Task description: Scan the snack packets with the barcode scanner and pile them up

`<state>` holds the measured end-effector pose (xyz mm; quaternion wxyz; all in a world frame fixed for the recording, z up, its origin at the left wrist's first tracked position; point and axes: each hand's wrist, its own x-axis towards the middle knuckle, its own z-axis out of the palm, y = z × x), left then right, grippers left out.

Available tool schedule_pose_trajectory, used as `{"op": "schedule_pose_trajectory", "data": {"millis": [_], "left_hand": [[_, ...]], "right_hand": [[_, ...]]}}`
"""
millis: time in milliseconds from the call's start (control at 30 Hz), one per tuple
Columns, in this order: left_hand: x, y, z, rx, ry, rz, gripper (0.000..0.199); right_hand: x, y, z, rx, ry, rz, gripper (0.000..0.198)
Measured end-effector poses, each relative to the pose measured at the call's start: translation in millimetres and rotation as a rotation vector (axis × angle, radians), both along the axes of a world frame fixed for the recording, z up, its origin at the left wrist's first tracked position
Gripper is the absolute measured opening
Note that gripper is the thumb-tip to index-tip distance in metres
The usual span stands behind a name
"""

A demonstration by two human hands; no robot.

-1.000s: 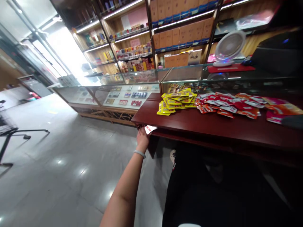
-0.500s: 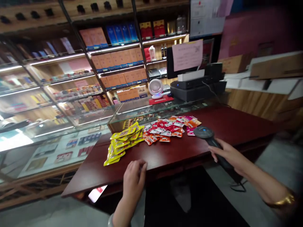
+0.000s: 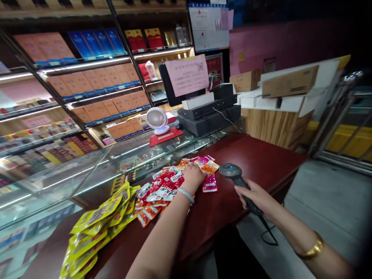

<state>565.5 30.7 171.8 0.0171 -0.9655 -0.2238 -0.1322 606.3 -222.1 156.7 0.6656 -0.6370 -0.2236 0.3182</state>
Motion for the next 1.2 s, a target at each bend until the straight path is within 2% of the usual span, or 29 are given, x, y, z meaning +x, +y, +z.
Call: {"op": "schedule_pose_trajectory", "data": {"millis": [133,233,367,433,500,633,767,933,1000,1067,1133,1200], "left_hand": [[18.9,3.6,-7.1,0.024,0.030,0.021,0.054],[22.3,5.6,-4.2,-0.028,0.063,0.030,0.051],[28.9,4.4,-2.9,-0.273,0.030,0.057,0.049],[34.3,2.8,-6.1,-0.430,-0.012,0.051,0.047],[39.1,1.5,-9.9,-0.525,-0.042,0.038,0.045],[42.2,2.3,-11.7,-0.556,-0.079,0.003,0.044],[47.6,1.3,-9.4,-0.562,-0.061,0.024,0.046],[86.5,-15.1,-15.4,-0.579,-0.050,-0.026,0.046],[102.6,-18.7,-16.7,-0.553,-0.060,-0.095,0.042],[109.7,-14.6,-14.8,-0.403,-0.081,-0.126,0.041],[107.1,-2.3,-10.5,-0.181,-0.086,-0.072,0.044],[99.4,14.4,-6.1,-0.036,-0.012,0.013,0.044]], "right_hand": [[12.8,4.2,-3.8,0.019,0.037,-0.002,0.038],[20.8,8.1,-8.3,0.043,0.071,0.005,0.036],[30.6,13.9,-11.9,0.122,0.151,-0.027,0.040],[35.0,17.1,-11.8,0.168,0.174,-0.049,0.043],[39.1,20.3,-11.5,0.190,0.171,-0.057,0.045],[44.8,26.3,-12.8,0.167,0.129,-0.054,0.044],[46.1,29.2,-16.1,0.151,0.114,-0.078,0.042],[50.5,28.3,-22.5,0.163,0.110,-0.160,0.038],[52.9,27.6,-25.5,0.155,0.105,-0.183,0.037],[54.2,26.5,-27.6,0.152,0.097,-0.189,0.036],[54.2,25.0,-28.2,0.151,0.096,-0.178,0.035],[53.1,23.7,-27.3,0.149,0.105,-0.160,0.036]]}}
